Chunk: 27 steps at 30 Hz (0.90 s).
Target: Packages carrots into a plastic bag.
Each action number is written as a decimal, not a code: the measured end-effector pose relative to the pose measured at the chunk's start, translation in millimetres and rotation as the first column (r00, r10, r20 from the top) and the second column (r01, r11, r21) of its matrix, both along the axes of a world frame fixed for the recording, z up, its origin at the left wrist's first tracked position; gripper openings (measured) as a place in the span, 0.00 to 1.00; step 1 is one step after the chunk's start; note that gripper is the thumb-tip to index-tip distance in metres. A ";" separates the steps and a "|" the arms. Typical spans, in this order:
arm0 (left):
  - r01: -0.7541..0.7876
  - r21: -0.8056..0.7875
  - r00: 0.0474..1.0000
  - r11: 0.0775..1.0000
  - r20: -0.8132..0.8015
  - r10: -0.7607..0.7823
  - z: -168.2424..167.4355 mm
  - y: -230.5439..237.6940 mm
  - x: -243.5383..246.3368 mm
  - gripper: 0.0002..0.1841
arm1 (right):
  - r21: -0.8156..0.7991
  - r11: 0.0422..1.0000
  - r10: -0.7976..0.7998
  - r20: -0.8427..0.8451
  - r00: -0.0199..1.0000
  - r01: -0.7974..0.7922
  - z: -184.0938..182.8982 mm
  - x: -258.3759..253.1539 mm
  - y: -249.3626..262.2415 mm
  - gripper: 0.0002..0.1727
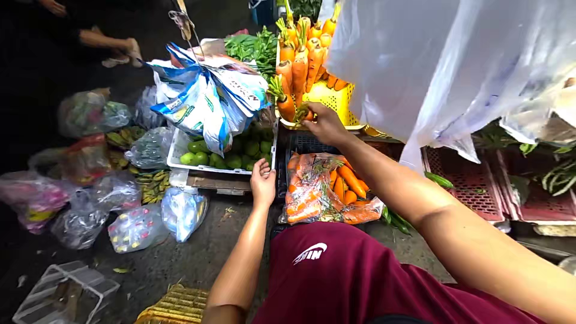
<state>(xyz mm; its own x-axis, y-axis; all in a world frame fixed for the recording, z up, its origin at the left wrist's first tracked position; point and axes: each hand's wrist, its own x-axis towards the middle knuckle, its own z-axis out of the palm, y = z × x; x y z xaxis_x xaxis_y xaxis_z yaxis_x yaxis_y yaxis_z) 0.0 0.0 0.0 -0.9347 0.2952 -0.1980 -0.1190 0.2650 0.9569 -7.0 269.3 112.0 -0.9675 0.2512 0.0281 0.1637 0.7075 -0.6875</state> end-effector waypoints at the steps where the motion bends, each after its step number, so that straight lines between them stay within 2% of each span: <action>1: 0.012 -0.006 1.000 1.000 0.006 -0.012 2.0 -0.4 -0.2 0.25 | 0.029 1.000 0.009 0.019 1.000 -0.009 -0.9 -9.1 -4.1 0.32; 3: 0.059 -0.035 0.998 0.998 -0.003 -0.059 10.3 3.6 -5.8 0.24 | 0.054 0.999 -0.005 0.084 0.996 0.000 -3.4 -21.5 -8.9 0.31; 6: 0.154 -0.035 0.984 0.987 -0.081 -0.156 27.9 17.4 -24.5 0.25 | 0.023 0.999 -0.051 0.097 0.994 0.049 -12.7 -26.1 -9.5 0.29; 10: 0.232 -0.075 0.918 0.970 -0.314 -0.243 57.3 43.6 -51.0 0.24 | -0.023 0.997 -0.074 0.060 0.995 0.076 -19.2 -21.2 -6.3 0.37; 13: 0.308 -0.112 0.844 0.945 -0.426 -0.326 84.9 73.8 -72.3 0.29 | -0.022 0.997 -0.072 0.074 0.995 0.074 -17.0 -20.8 -2.0 0.34; 15: 0.373 -0.220 0.798 0.901 -0.420 -0.433 97.6 95.3 -85.1 0.37 | 0.017 0.998 -0.068 0.018 0.997 0.068 -13.6 -13.4 -1.4 0.30; 17: 0.461 -0.306 0.741 0.833 -0.384 -0.551 106.7 111.9 -98.7 0.40 | 0.077 0.995 -0.055 -0.019 0.998 0.057 3.0 -6.6 -4.7 0.31; 19: 0.505 -0.349 0.674 0.789 -0.412 -0.613 110.8 121.7 -107.7 0.33 | 0.118 0.993 -0.035 0.085 0.996 0.024 43.2 0.3 -16.8 0.32; 22: 0.422 -0.465 0.579 0.779 -0.523 -0.626 111.4 122.0 -109.5 0.21 | 0.148 0.988 0.003 0.184 0.983 -0.030 75.6 6.5 -27.7 0.26; 24: 0.334 -0.523 0.556 0.784 -0.563 -0.612 109.7 118.5 -104.5 0.21 | 0.148 0.988 0.008 0.186 0.982 -0.036 76.2 6.5 -27.6 0.26; 27: 0.233 -0.572 0.540 0.786 -0.596 -0.594 104.0 113.8 -99.8 0.27 | 0.136 0.990 0.011 0.144 0.990 -0.031 74.1 2.8 -31.1 0.25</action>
